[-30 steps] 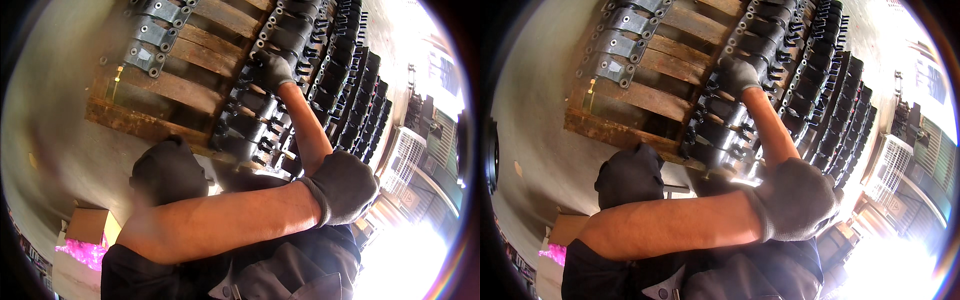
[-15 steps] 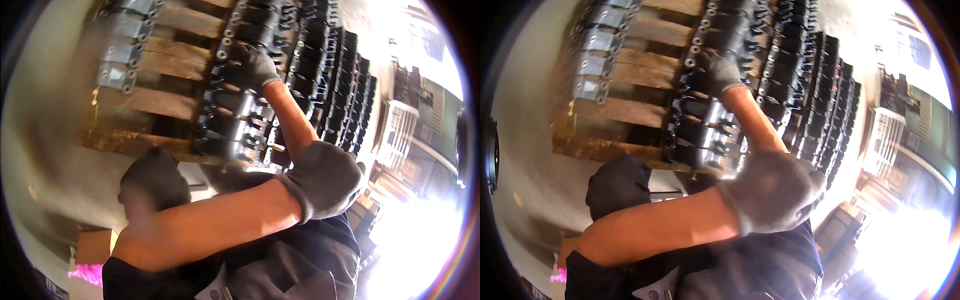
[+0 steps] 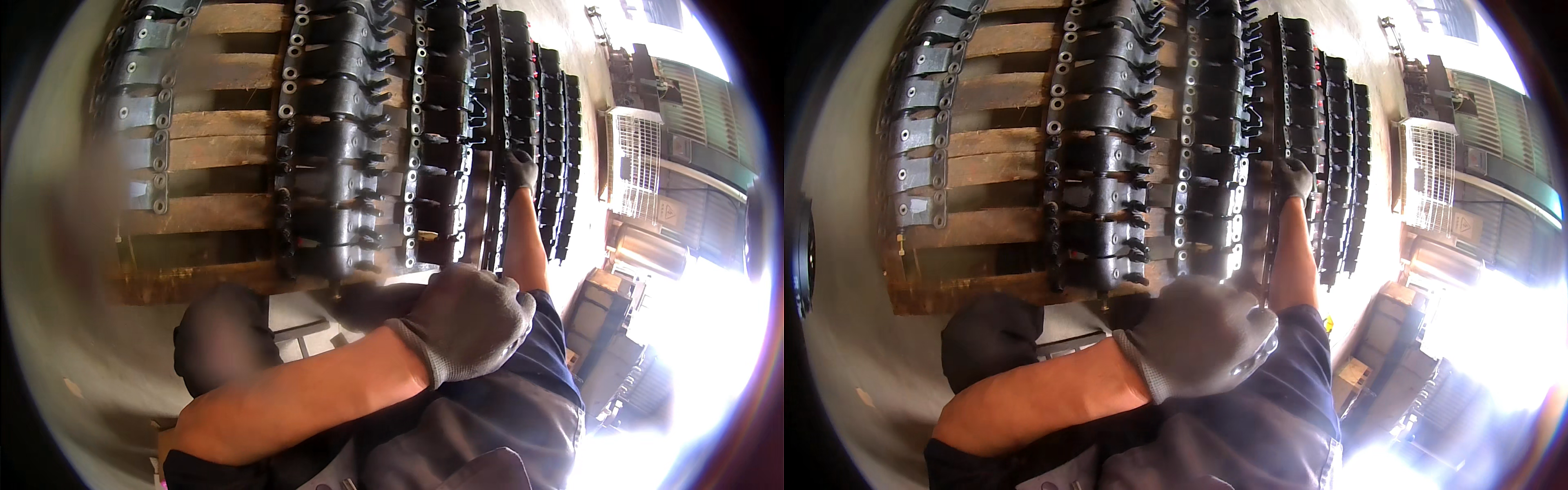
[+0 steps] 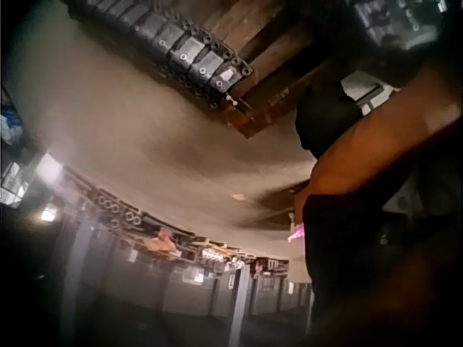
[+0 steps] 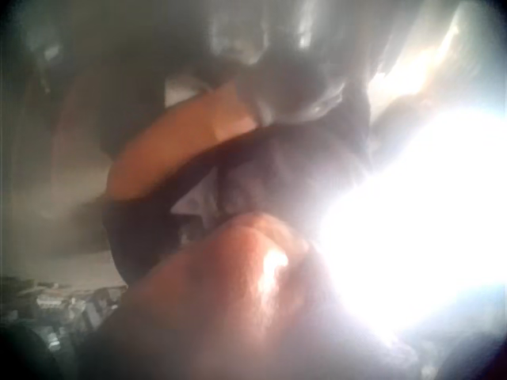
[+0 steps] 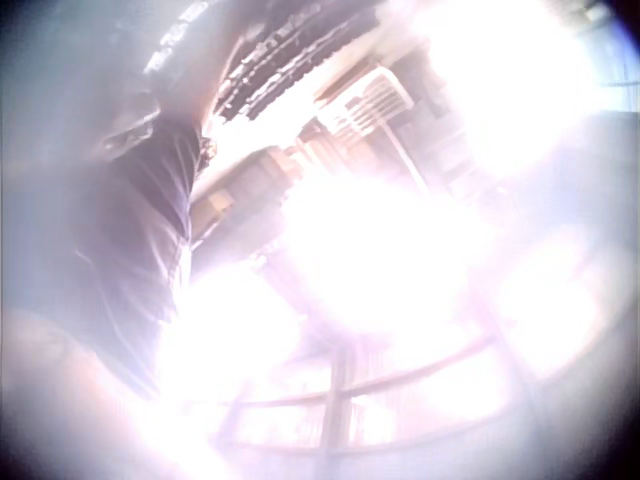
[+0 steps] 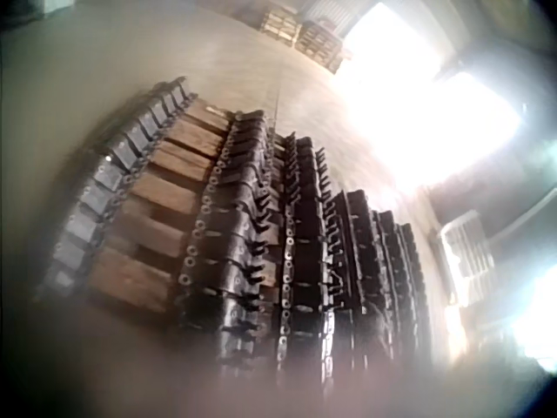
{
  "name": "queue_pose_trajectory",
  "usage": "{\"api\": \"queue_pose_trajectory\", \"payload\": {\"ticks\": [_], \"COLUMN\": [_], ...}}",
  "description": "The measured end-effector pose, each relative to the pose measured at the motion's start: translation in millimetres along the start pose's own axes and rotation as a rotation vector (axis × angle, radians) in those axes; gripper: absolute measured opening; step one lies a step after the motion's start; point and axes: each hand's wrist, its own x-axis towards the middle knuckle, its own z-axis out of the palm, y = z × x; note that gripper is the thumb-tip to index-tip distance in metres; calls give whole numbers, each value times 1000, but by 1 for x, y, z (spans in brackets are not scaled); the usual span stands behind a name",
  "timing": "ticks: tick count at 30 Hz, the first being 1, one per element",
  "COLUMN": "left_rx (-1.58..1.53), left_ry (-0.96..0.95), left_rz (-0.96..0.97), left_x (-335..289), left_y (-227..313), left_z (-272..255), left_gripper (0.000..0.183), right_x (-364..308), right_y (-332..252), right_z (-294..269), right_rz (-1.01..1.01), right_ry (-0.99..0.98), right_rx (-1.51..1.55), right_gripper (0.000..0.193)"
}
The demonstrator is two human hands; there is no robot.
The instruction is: The person organizes metal parts on a pallet by placing individual components into a metal storage frame.
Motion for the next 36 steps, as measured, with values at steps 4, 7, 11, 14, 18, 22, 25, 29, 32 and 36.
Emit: {"api": "queue_pose_trajectory", "payload": {"ticks": [4,7,11,14,18,22,25,29,32,36], "left_rx": [-54,-34,-37,-17,25,60,103,49,15,-72], "left_ry": [-32,-42,-79,-97,-122,-97,-125,41,259,392], "left_rz": [20,-36,-23,-40,-108,-74,-98,-19,20,24], "left_x": [8,13,15,15,12,8,8,15,22,32], "left_y": [-9,-14,-18,-20,-21,-19,-15,-25,-25,-24], "left_z": [10,15,19,23,19,10,5,7,-3,-21], "left_gripper": [18,18,17,17,18,16,16,19,19,20], "right_x": [44,55,99,108,53,16,-38,-115,-149,-172], "right_y": [70,68,77,72,35,-6,-78,-172,-214,-243], "right_z": [13,49,56,68,70,39,40,76,137,189], "right_rz": [-117,-131,-166,-198,-162,-404,-615,-900,-1010,-1147], "right_ry": [39,11,-69,-58,-24,140,67,-193,-478,-595], "right_rx": [-220,-330,-375,-496,-502,-330,-93,91,37,-115], "right_gripper": [63,61,75,56,43,28,20,15,16,18]}}
